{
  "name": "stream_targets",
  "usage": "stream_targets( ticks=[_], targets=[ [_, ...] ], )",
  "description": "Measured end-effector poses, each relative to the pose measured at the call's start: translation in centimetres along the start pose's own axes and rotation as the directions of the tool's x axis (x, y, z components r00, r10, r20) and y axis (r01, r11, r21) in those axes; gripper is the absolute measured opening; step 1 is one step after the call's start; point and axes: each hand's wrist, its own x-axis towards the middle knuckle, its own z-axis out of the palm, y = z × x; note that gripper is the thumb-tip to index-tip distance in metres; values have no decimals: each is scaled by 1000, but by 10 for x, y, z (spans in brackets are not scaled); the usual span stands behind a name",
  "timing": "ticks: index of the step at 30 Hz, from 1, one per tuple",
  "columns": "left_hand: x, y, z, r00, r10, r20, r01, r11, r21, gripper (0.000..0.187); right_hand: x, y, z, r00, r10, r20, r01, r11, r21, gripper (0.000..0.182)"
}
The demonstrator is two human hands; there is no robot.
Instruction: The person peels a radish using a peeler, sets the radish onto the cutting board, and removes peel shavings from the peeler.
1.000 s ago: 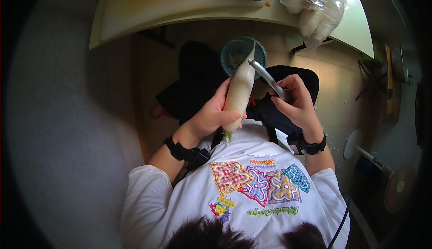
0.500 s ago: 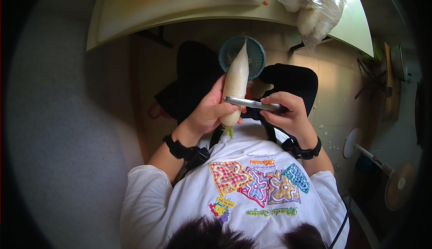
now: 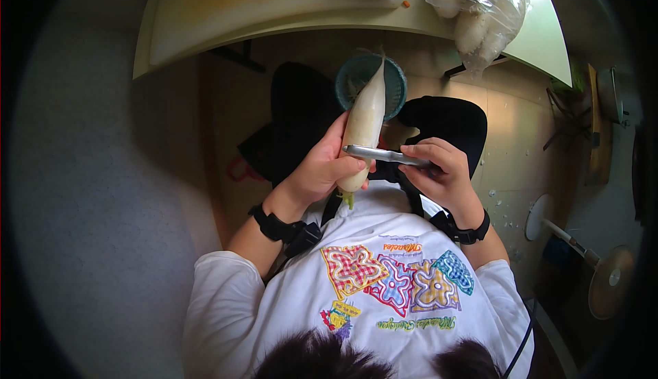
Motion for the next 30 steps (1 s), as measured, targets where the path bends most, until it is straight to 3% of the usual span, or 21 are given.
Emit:
stream_targets(
  ticks=[8,10,26,30],
  targets=[
    [1,-1,-1,1000,-12,26,12,1000,13,92,0,3,-2,1000,6,13,-6,1000,-9,30],
    [0,-5,-1,997,-65,35,66,998,-18,92,1,9,-1,994,-19,-104,22,999,32,30],
    [-1,-1,-1,997,-66,26,66,998,3,94,6,11,-6,998,28,-51,-26,999,36,29],
    [-3,1,6,992,-92,82,88,995,45,94,5,29,-12,970,115,-216,-109,993,38,27]
  ],
)
